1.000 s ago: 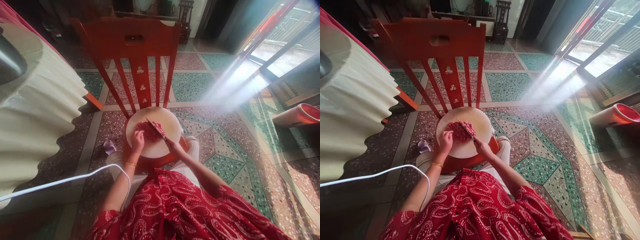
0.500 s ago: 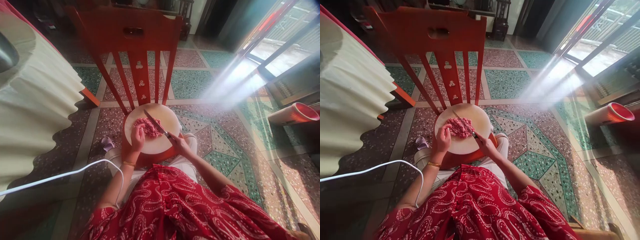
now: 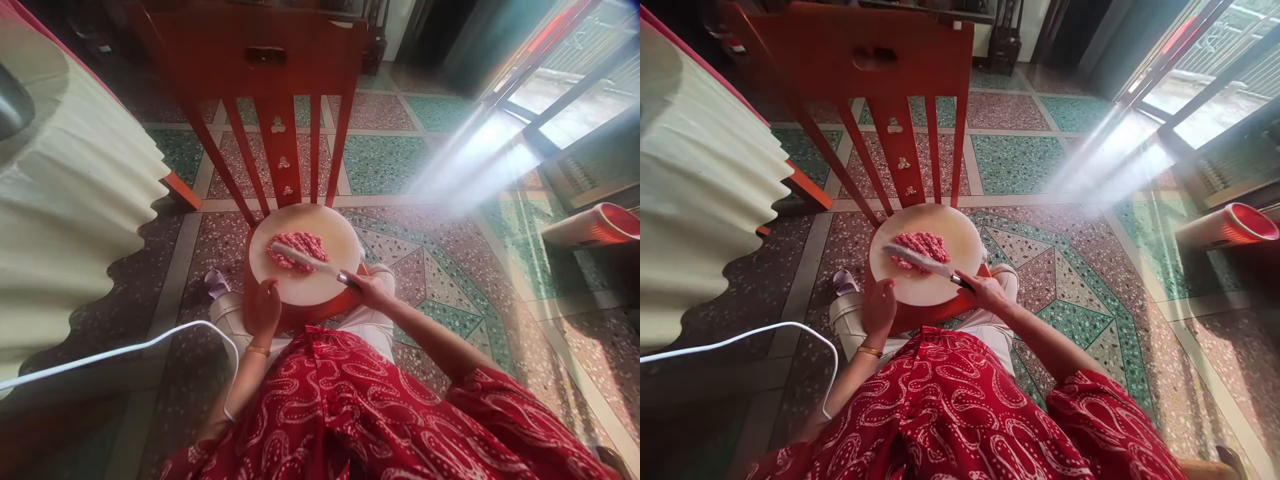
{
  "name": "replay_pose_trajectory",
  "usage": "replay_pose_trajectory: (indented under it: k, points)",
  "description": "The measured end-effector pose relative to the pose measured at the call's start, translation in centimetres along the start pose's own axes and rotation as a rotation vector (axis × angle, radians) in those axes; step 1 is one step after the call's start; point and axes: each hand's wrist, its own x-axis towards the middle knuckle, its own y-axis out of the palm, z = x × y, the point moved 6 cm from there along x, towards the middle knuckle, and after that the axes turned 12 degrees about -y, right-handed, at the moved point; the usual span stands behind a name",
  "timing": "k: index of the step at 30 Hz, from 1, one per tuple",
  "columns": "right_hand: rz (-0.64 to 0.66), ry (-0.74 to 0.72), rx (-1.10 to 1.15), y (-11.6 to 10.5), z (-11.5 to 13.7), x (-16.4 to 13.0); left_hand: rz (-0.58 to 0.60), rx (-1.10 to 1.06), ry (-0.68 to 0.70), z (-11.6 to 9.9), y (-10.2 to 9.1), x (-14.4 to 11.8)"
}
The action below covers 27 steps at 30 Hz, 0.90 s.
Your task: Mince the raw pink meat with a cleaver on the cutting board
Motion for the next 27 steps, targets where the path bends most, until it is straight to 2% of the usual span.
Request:
replay_pose_trajectory:
  k: [2, 6, 9, 11, 16, 19, 23, 25, 27]
  points:
    - [0.117, -0.077, -0.079, 0.3, -1.4, -1.2, -0.073, -0.022, -0.095, 1.8, 0.0, -0.8]
    - [0.289, -0.163, -0.192, 1.7, -5.8, -1.8, -0.096, -0.102, -0.135, 4.7, 0.1, -1.6]
    - [0.312, -0.218, -0.24, 2.0, -8.3, 0.9, -0.105, -0.088, -0.133, 5.7, -0.1, -1.9]
    - [0.304, -0.253, -0.275, 1.6, -9.0, 3.5, -0.114, -0.058, -0.125, 5.7, -0.3, -2.1]
    - [0.207, -0.314, -0.182, -0.7, -8.3, 8.8, -0.117, 0.022, -0.009, 3.6, -0.5, -2.2]
    - [0.156, -0.165, -0.01, -1.5, -8.2, 10.5, -0.088, 0.024, 0.103, 2.1, 0.2, -1.7]
    - [0.195, 0.113, 0.294, -0.8, -7.5, 11.3, -0.004, -0.008, 0.184, 0.8, 2.1, -0.7]
    - [0.2, 0.14, 0.371, -1.1, -6.1, 11.0, 0.033, -0.013, 0.213, 0.3, 3.1, -0.3]
    - [0.108, 0.108, 0.385, -2.7, -4.1, 10.5, 0.052, -0.025, 0.224, 0.2, 3.8, 0.1]
